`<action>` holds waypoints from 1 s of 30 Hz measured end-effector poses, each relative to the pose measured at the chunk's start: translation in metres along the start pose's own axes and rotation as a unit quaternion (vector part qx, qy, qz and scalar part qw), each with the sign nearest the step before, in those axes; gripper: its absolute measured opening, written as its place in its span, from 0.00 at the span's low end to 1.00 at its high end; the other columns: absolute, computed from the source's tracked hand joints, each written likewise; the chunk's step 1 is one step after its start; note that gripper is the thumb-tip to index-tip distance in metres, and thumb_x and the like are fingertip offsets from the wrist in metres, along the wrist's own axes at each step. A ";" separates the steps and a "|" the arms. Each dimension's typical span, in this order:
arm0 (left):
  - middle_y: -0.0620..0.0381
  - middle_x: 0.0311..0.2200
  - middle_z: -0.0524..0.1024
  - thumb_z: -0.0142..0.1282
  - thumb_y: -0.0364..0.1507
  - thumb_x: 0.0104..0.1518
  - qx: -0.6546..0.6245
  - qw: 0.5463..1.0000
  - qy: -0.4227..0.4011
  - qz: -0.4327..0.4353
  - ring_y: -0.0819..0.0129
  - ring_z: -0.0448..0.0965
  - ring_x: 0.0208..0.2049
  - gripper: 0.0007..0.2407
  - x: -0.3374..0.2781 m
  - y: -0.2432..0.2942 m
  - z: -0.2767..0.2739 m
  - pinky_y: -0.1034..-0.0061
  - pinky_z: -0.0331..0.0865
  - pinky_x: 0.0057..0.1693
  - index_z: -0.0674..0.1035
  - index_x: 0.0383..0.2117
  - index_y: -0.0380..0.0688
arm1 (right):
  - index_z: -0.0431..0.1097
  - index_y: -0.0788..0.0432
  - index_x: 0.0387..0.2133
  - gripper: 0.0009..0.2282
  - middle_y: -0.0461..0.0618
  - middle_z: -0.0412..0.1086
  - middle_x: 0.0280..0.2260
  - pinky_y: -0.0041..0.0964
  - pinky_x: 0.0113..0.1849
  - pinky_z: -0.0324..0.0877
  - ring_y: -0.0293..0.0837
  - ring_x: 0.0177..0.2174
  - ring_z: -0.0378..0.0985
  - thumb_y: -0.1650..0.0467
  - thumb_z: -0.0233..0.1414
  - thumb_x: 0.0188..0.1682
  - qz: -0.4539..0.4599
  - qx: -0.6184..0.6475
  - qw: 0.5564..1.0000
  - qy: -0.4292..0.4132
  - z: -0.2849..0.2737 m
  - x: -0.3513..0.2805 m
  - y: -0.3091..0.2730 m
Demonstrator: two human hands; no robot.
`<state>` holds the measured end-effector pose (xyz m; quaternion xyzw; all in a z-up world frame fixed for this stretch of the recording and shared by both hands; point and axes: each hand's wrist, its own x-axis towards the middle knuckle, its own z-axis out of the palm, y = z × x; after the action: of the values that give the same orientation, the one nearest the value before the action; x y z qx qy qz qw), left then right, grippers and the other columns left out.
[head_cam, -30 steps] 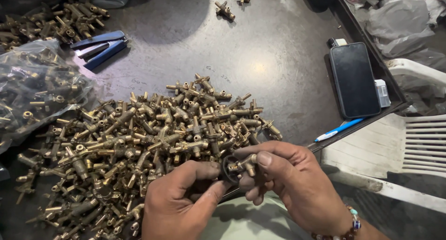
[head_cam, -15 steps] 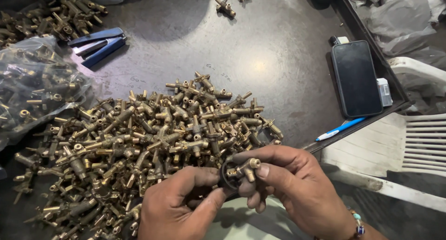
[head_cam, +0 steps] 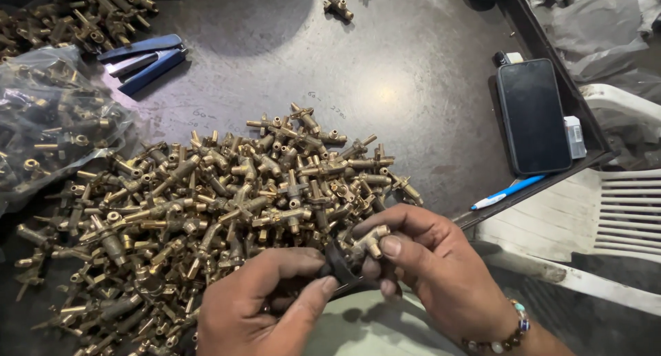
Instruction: The person repeatedly picks small brass valve-like parts from a large pile on a metal table, inserts each into a black rubber ring, and places the assembled unit aside. The process is repeated continuously throughout the clip.
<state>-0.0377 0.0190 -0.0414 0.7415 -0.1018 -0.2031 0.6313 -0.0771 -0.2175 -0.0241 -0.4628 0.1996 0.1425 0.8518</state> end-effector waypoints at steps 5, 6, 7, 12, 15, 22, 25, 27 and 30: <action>0.60 0.32 0.84 0.70 0.29 0.52 0.092 0.994 0.031 0.045 0.78 0.85 0.30 0.07 0.003 0.023 -0.006 0.84 0.80 0.37 0.85 0.36 0.46 | 0.73 0.66 0.43 0.09 0.55 0.77 0.30 0.33 0.28 0.72 0.39 0.29 0.78 0.74 0.55 0.51 -0.046 -0.068 0.997 -0.011 -0.016 0.002 0.015; 0.60 0.32 0.84 0.70 0.29 0.52 0.092 0.994 0.032 0.044 0.78 0.85 0.30 0.07 0.004 0.027 -0.007 0.84 0.80 0.37 0.85 0.36 0.46 | 0.73 0.66 0.43 0.09 0.55 0.77 0.30 0.33 0.28 0.72 0.39 0.29 0.78 0.74 0.55 0.51 -0.046 -0.068 0.997 -0.011 -0.014 0.003 0.014; 0.57 0.34 0.84 0.69 0.29 0.52 0.146 0.981 0.043 0.123 0.76 0.86 0.33 0.08 0.006 0.031 -0.008 0.83 0.79 0.40 0.84 0.36 0.45 | 0.72 0.66 0.41 0.08 0.53 0.76 0.31 0.32 0.28 0.71 0.39 0.29 0.77 0.75 0.54 0.49 -0.036 -0.041 0.998 0.016 -0.012 0.004 0.013; 0.51 0.36 0.83 0.67 0.29 0.52 0.224 0.943 0.103 0.225 0.67 0.87 0.38 0.08 0.001 0.034 -0.018 0.76 0.78 0.45 0.83 0.36 0.45 | 0.68 0.65 0.42 0.07 0.47 0.70 0.27 0.28 0.28 0.67 0.35 0.25 0.70 0.74 0.51 0.54 0.000 0.182 0.982 -0.045 -0.024 0.008 0.006; 0.52 0.36 0.84 0.68 0.30 0.53 0.170 0.957 0.156 0.176 0.69 0.85 0.37 0.08 -0.002 0.032 -0.021 0.79 0.80 0.44 0.82 0.36 0.45 | 0.67 0.63 0.43 0.09 0.48 0.68 0.25 0.25 0.25 0.64 0.34 0.24 0.66 0.72 0.50 0.51 0.018 0.237 0.971 -0.039 -0.022 0.009 0.002; 0.52 0.32 0.85 0.69 0.30 0.51 0.172 0.966 0.122 0.147 0.73 0.85 0.29 0.08 -0.005 0.003 -0.018 0.82 0.80 0.34 0.83 0.34 0.45 | 0.66 0.65 0.42 0.09 0.47 0.66 0.26 0.26 0.27 0.64 0.35 0.27 0.64 0.72 0.50 0.52 0.016 0.312 0.947 -0.073 -0.017 0.011 0.004; 0.53 0.33 0.85 0.69 0.30 0.53 0.147 0.972 0.119 0.140 0.76 0.86 0.27 0.08 -0.006 -0.001 -0.016 0.85 0.79 0.31 0.83 0.36 0.45 | 0.65 0.64 0.41 0.07 0.48 0.67 0.28 0.27 0.29 0.64 0.36 0.28 0.64 0.72 0.50 0.54 0.010 0.306 0.948 -0.080 -0.021 0.012 0.008; 0.54 0.32 0.85 0.69 0.29 0.53 0.137 0.973 0.127 0.133 0.77 0.87 0.25 0.08 -0.003 -0.003 -0.018 0.86 0.78 0.30 0.84 0.36 0.45 | 0.65 0.63 0.41 0.05 0.47 0.68 0.29 0.28 0.31 0.64 0.36 0.29 0.63 0.72 0.49 0.56 -0.002 0.296 0.950 -0.101 -0.022 0.013 0.012; 0.52 0.31 0.85 0.69 0.29 0.49 0.187 0.953 0.143 0.192 0.68 0.85 0.30 0.08 0.009 -0.021 -0.029 0.78 0.80 0.35 0.83 0.32 0.43 | 0.68 0.62 0.44 0.09 0.51 0.72 0.32 0.30 0.30 0.66 0.38 0.28 0.68 0.73 0.54 0.52 -0.086 0.129 0.988 0.018 -0.014 0.016 0.010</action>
<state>-0.0193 0.0446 -0.0597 0.8344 -0.1865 0.0529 0.5160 -0.0703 -0.2226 -0.0460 -0.3668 0.1915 0.0331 0.9098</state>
